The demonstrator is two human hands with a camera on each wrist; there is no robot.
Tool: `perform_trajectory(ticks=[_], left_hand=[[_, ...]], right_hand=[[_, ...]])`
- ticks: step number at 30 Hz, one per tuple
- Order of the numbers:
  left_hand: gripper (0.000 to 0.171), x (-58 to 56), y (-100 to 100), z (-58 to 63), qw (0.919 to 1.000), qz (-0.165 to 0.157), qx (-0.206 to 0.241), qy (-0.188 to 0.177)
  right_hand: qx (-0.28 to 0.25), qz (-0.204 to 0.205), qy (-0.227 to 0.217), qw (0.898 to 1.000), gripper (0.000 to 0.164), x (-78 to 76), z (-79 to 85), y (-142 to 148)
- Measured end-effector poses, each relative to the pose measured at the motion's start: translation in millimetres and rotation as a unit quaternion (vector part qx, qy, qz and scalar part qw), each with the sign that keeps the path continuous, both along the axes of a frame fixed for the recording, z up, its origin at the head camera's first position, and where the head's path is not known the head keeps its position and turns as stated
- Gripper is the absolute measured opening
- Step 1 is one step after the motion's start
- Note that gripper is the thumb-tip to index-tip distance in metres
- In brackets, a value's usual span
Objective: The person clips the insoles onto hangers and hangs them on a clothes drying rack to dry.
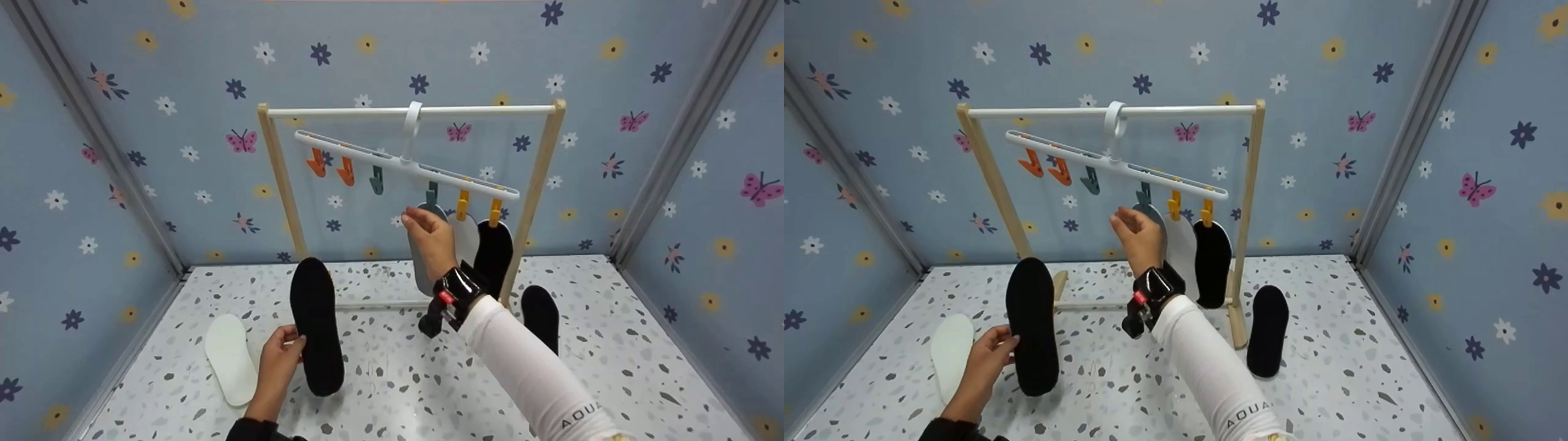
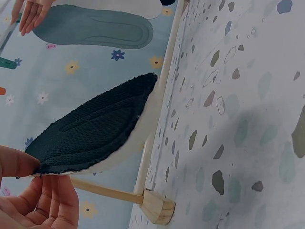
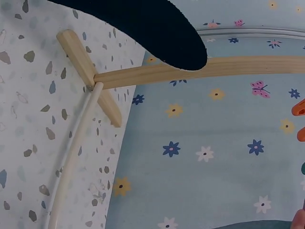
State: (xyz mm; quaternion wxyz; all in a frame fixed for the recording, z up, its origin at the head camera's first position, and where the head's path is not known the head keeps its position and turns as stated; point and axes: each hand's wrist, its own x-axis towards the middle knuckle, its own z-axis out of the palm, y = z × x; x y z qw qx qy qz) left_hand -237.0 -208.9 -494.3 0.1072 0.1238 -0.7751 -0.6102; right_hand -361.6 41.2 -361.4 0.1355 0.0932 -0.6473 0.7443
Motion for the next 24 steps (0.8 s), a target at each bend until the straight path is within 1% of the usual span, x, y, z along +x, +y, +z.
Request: perform_trajectory(ticks=[7, 12, 16, 19, 24], left_hand=[[0.028, -3.7, 13, 2.0, 0.9994, -0.026, 0.014, 0.018], [0.028, -5.4, 20, 2.3, 0.999, -0.038, 0.007, 0.02], [0.028, -6.5, 24, 3.4, 0.9991, -0.04, -0.005, 0.016], [0.026, -7.8, 28, 4.8, 0.999, -0.042, 0.0, 0.018], [0.026, -8.7, 35, 5.7, 0.9982, -0.054, 0.01, 0.023]], right_hand=[[-0.005, 0.007, 0.0, 1.0, 0.031, -6.8, 8.4, -2], [0.001, 0.007, -0.009, 1.0, 0.032, -10.3, 5.6, -1], [0.005, 0.01, -0.014, 1.0, 0.033, -13.1, 4.6, -5], [0.013, 0.011, -0.019, 1.0, 0.034, -15.3, 9.0, -9], [0.032, 0.008, -0.027, 0.999, 0.034, -18.5, 16.7, -12]])
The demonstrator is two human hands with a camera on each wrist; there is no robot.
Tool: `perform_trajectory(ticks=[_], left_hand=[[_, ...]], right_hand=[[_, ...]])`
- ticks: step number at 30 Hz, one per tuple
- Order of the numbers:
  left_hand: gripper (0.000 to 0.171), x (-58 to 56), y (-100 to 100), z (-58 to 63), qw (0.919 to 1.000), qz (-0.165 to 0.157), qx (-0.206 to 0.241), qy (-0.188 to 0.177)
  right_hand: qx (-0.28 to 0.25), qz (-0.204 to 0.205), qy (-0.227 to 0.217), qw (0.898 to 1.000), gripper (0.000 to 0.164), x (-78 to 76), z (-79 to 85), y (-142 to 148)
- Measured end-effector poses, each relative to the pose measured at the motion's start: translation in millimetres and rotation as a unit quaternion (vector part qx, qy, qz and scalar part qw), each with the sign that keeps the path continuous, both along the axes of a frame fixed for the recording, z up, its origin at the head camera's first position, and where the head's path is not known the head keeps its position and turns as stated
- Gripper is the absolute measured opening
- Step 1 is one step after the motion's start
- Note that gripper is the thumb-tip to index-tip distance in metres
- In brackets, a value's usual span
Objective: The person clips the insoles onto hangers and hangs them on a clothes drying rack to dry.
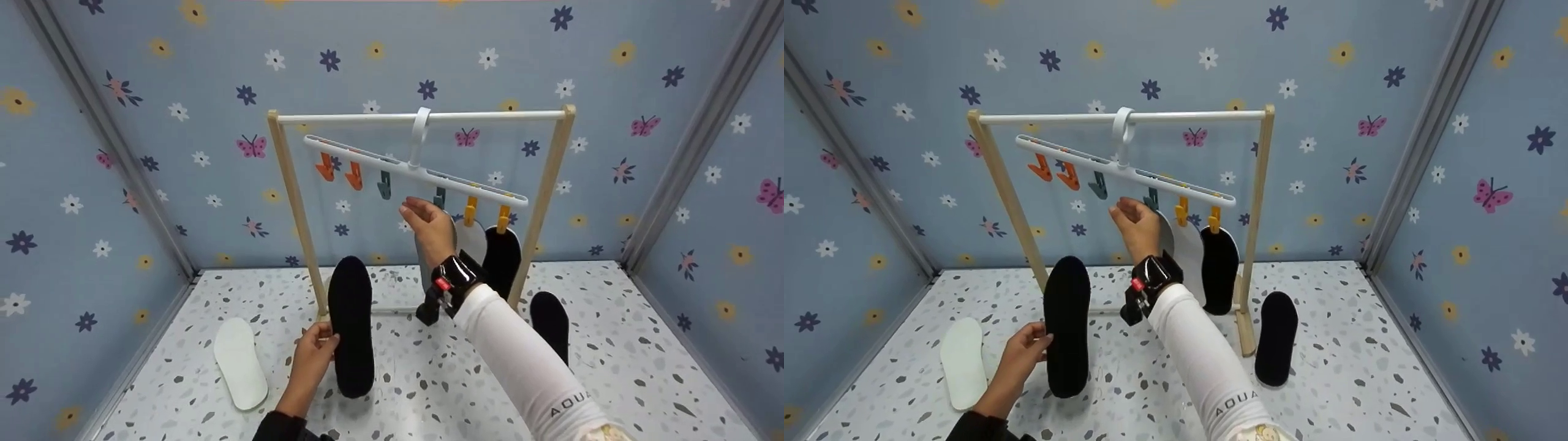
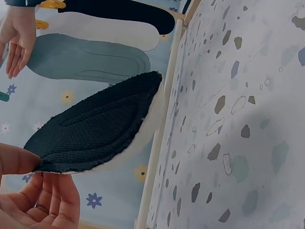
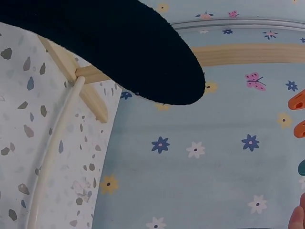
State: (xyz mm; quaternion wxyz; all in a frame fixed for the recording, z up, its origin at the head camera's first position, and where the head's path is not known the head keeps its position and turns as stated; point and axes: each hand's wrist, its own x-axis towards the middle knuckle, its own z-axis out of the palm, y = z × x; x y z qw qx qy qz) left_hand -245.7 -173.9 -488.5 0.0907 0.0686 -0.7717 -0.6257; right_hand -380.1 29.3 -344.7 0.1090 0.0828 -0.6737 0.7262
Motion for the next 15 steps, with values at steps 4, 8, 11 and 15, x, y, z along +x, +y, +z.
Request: perform_trajectory(ticks=[4, 8, 11, 15], left_hand=[[0.025, -1.1, 2, 0.0, 1.0, -0.002, -0.003, 0.001], [0.024, -1.5, 2, 0.2, 1.0, -0.005, -0.003, 0.004], [0.024, -1.2, 1, 0.2, 0.9999, -0.009, 0.002, 0.006], [0.025, 0.0, -2, 0.2, 0.9998, -0.01, 0.009, 0.012]], right_hand=[[-0.006, 0.009, 0.0, 1.0, 0.035, -2.0, 2.9, -4], [-0.003, 0.02, 0.003, 1.0, 0.038, -3.9, 4.6, -9], [0.002, 0.024, 0.011, 1.0, 0.04, -6.0, 6.6, -13], [0.006, 0.027, 0.019, 0.999, 0.042, -9.4, 10.3, -19]])
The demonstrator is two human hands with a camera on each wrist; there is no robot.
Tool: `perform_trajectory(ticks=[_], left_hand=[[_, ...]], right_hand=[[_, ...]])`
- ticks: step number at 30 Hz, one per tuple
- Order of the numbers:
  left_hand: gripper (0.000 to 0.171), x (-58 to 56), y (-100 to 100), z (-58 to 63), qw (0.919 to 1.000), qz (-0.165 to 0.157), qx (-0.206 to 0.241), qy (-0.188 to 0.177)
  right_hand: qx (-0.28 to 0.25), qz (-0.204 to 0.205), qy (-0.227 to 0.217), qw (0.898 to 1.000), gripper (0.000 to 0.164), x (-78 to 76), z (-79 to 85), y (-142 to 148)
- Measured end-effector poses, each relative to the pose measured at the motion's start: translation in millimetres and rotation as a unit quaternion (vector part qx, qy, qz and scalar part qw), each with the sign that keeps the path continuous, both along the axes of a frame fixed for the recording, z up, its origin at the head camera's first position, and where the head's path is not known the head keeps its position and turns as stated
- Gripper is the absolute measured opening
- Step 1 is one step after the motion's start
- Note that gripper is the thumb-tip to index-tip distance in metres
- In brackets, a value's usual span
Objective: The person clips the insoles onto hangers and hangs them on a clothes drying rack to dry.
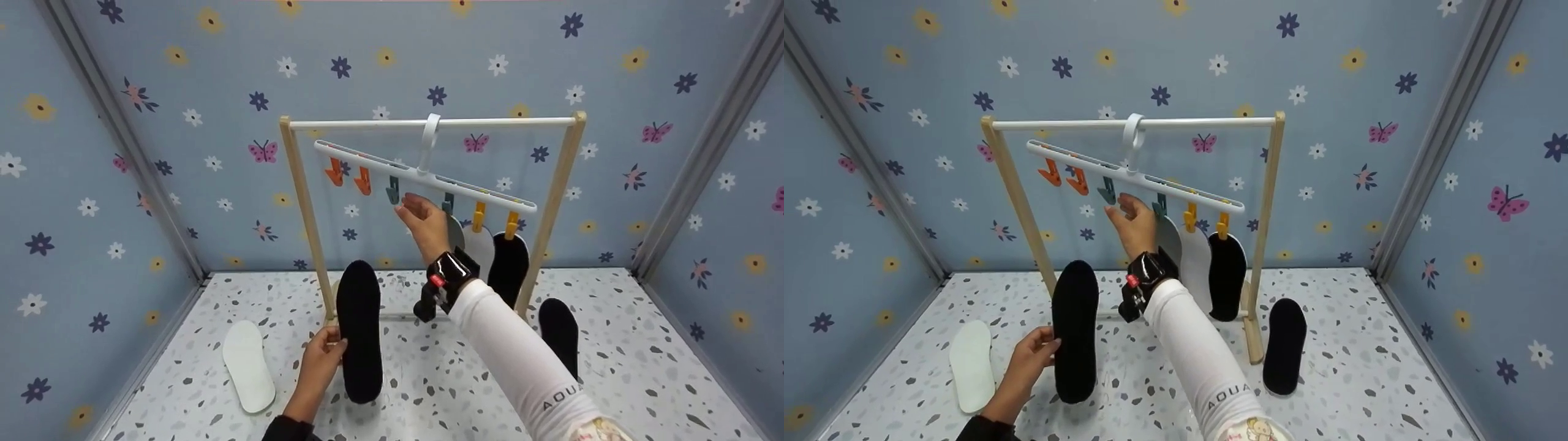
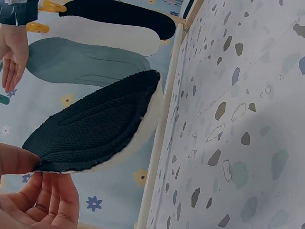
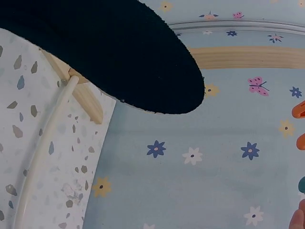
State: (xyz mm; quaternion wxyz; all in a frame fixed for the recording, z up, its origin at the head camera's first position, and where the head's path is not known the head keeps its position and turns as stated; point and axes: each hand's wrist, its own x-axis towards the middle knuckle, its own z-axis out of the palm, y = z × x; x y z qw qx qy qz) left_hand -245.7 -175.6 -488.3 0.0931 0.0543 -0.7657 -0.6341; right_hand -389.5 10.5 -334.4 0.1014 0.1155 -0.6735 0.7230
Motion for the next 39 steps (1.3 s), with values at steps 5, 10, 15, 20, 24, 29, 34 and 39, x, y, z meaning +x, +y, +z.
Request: perform_trajectory(ticks=[5, 10, 15, 20, 24, 29, 34, 39], left_hand=[[0.025, 2.3, 0, -0.2, 1.0, -0.003, 0.008, 0.003], [0.024, 4.1, 3, -1.9, 0.9997, 0.006, 0.017, -0.013], [0.025, 3.4, 3, -3.6, 0.9996, 0.012, 0.018, -0.018], [0.024, 2.7, 3, -4.5, 0.9991, 0.009, 0.03, -0.03], [0.024, 2.8, 3, -5.5, 0.9985, 0.007, 0.038, -0.038], [0.024, 1.6, 3, -5.9, 0.9989, 0.006, 0.039, -0.027], [0.024, 1.8, 2, -6.4, 0.9991, -0.003, 0.037, -0.019], [0.025, 3.2, -1, -6.5, 0.9991, -0.015, 0.039, 0.002]], right_hand=[[-0.01, 0.001, 0.005, 1.0, 0.046, -4.2, 2.8, -4], [-0.024, 0.006, 0.01, 1.0, 0.048, -8.0, 3.9, -7], [-0.05, 0.005, 0.012, 0.999, 0.047, -10.8, 6.6, -8], [-0.055, 0.01, 0.014, 0.998, 0.048, -11.0, 9.2, -13], [-0.058, 0.01, 0.006, 0.998, 0.049, -11.6, 12.5, -19], [-0.066, 0.002, 0.004, 0.998, 0.047, -12.1, 19.1, -24], [-0.06, -0.009, 0.016, 0.998, 0.036, -13.5, 19.7, -25], [-0.066, -0.012, 0.027, 0.997, 0.03, -15.1, 17.0, -25]])
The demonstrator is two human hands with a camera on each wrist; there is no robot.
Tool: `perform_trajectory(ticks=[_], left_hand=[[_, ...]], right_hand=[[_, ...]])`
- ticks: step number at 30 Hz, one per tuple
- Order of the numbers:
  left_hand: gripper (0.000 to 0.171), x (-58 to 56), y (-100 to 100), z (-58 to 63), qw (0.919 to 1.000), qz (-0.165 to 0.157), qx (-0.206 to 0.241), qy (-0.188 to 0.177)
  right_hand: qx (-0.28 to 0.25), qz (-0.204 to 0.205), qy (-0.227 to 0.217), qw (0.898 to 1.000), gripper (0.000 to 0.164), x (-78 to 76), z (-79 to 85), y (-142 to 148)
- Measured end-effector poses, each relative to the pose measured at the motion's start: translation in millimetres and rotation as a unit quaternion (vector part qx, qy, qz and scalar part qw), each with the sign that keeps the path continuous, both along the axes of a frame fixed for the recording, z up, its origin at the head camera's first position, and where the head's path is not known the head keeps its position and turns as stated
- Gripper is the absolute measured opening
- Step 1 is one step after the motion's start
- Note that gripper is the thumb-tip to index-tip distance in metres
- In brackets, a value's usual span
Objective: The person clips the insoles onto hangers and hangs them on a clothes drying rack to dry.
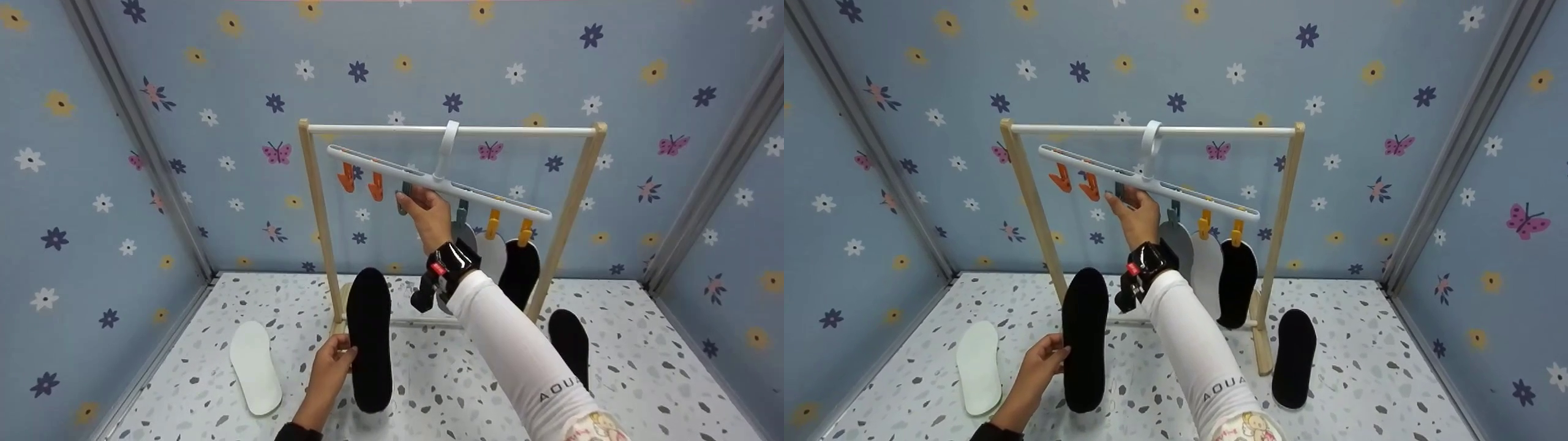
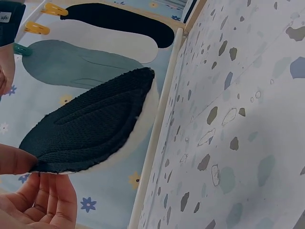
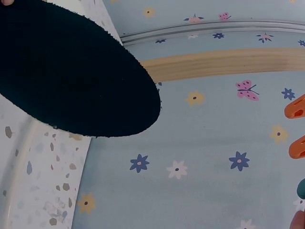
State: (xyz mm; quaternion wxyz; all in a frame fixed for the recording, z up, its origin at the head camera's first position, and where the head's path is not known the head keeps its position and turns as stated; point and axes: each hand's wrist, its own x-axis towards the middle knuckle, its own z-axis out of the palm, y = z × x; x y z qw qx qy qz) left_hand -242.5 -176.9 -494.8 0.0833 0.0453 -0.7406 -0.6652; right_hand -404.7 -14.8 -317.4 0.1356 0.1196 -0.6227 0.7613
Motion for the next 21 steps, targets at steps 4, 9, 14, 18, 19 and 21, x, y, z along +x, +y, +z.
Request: perform_trajectory(ticks=[4, 9, 14, 18, 19, 21], left_hand=[[0.025, 0.2, 0, 0.1, 0.9999, -0.007, 0.008, 0.0], [0.025, -0.4, 2, 0.9, 0.9998, -0.016, 0.009, 0.005], [0.024, -0.7, 6, 6.2, 0.9999, -0.011, 0.001, 0.012], [0.025, -1.2, 10, 10.7, 0.9997, -0.015, 0.005, 0.018], [0.025, -1.3, 10, 11.6, 0.9997, -0.017, 0.007, 0.019], [0.024, -1.9, 12, 13.2, 0.9995, -0.019, 0.01, 0.023]], right_hand=[[-0.005, -0.007, 0.001, 1.0, 0.028, -1.0, -1.8, 1], [0.0, -0.016, 0.012, 1.0, 0.026, 0.2, -4.4, 1], [0.015, -0.019, 0.013, 1.0, 0.026, 2.5, -5.8, 3], [0.029, -0.033, 0.014, 0.999, 0.026, 2.5, -7.6, 6], [0.031, -0.035, 0.015, 0.999, 0.026, 2.1, -8.3, 7], [0.035, -0.036, 0.019, 0.999, 0.026, 1.9, -9.3, 8]])
